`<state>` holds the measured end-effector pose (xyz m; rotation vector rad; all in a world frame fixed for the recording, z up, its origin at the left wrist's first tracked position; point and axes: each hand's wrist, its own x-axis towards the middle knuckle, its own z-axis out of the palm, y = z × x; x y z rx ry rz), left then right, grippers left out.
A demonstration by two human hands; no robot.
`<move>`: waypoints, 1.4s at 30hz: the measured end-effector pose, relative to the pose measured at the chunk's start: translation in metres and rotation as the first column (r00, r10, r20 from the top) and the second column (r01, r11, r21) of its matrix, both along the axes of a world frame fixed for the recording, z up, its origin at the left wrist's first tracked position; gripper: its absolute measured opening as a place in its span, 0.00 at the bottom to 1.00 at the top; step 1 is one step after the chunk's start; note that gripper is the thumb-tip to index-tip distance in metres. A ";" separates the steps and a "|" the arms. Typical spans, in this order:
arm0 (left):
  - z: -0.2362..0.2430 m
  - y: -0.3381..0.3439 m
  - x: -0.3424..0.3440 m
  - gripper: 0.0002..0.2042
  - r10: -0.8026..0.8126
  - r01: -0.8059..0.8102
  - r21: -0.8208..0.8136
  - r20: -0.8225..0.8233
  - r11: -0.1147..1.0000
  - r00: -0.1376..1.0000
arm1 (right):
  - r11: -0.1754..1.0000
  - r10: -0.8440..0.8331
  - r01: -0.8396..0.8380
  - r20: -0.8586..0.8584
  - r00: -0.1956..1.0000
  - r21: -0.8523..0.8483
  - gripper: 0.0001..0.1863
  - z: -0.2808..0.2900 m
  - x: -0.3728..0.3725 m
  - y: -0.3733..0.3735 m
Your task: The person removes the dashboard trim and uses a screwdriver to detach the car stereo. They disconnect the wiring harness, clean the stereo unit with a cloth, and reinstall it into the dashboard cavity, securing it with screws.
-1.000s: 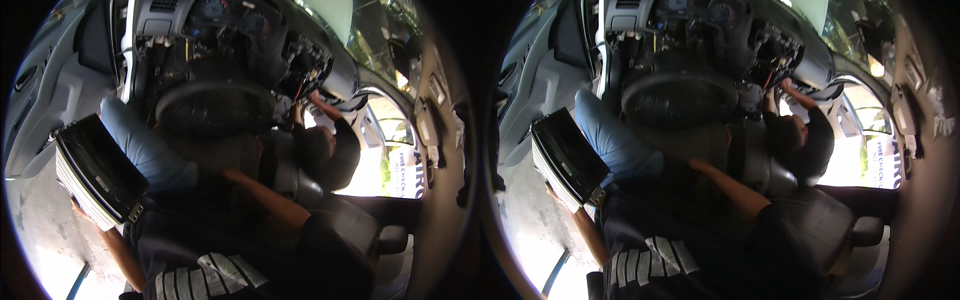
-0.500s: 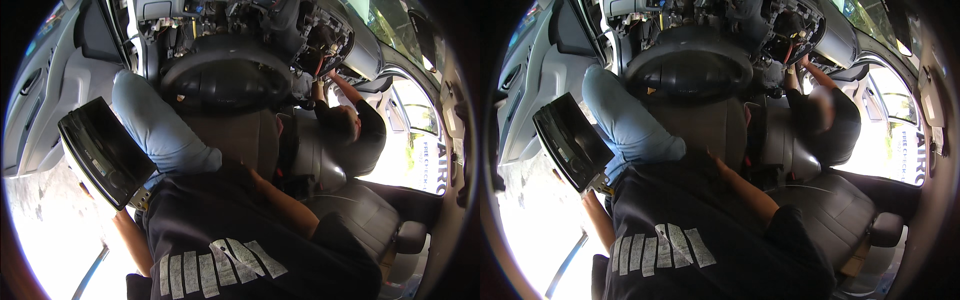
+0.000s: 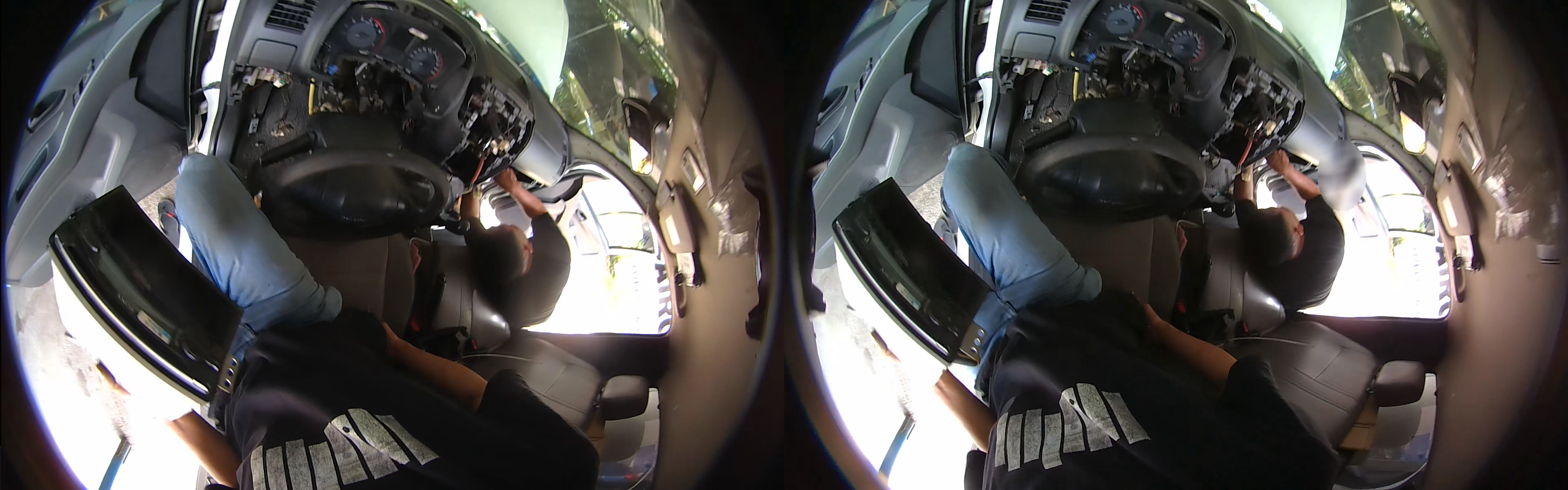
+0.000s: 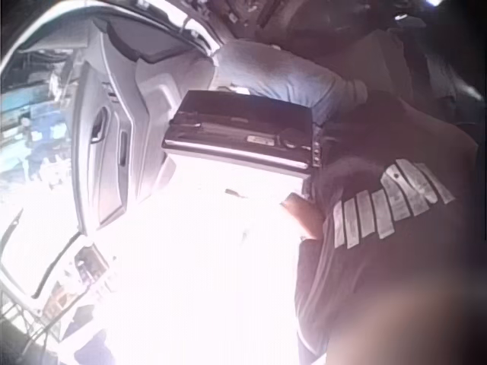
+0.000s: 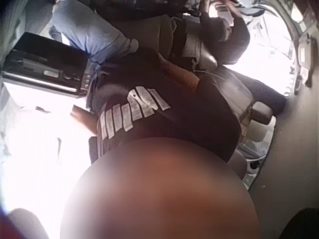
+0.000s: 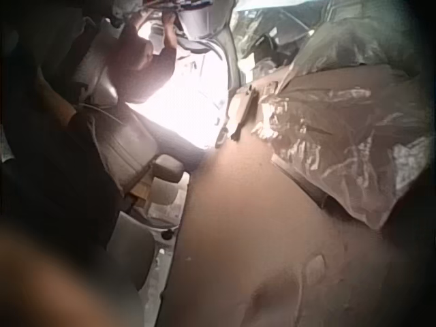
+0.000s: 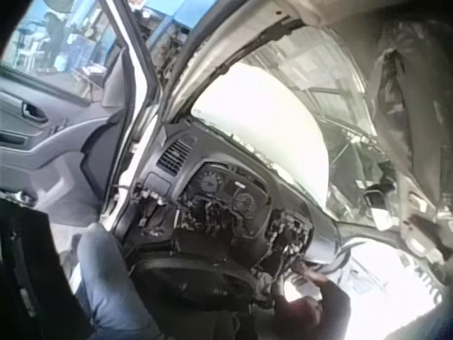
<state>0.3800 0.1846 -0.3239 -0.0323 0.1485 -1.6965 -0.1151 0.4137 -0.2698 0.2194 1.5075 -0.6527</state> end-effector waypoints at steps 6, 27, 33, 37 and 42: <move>-0.020 0.004 -0.022 0.34 0.022 -0.081 0.179 0.309 0.980 0.951 | 0.996 -0.019 0.024 -0.061 0.998 0.081 0.35 0.014 -0.001 -0.016; -0.040 0.057 -0.127 0.38 -0.200 0.026 0.390 0.413 0.921 0.889 | 0.967 -0.004 0.036 -0.127 0.992 0.251 0.34 0.104 -0.150 -0.050; -0.004 0.073 -0.159 0.39 -0.227 0.079 0.261 0.607 0.962 0.762 | 0.999 0.010 -0.006 -0.078 0.997 0.054 0.36 0.028 -0.182 0.004; 0.066 0.037 -0.166 0.40 -0.182 0.152 0.110 0.751 0.982 0.635 | 0.990 0.120 -0.113 -0.083 0.989 0.086 0.39 0.016 -0.185 0.006; 0.188 0.008 -0.176 0.41 0.001 0.165 -0.084 0.893 0.983 0.450 | 0.877 0.415 -0.477 -0.416 0.809 -0.054 0.38 0.064 -0.184 -0.013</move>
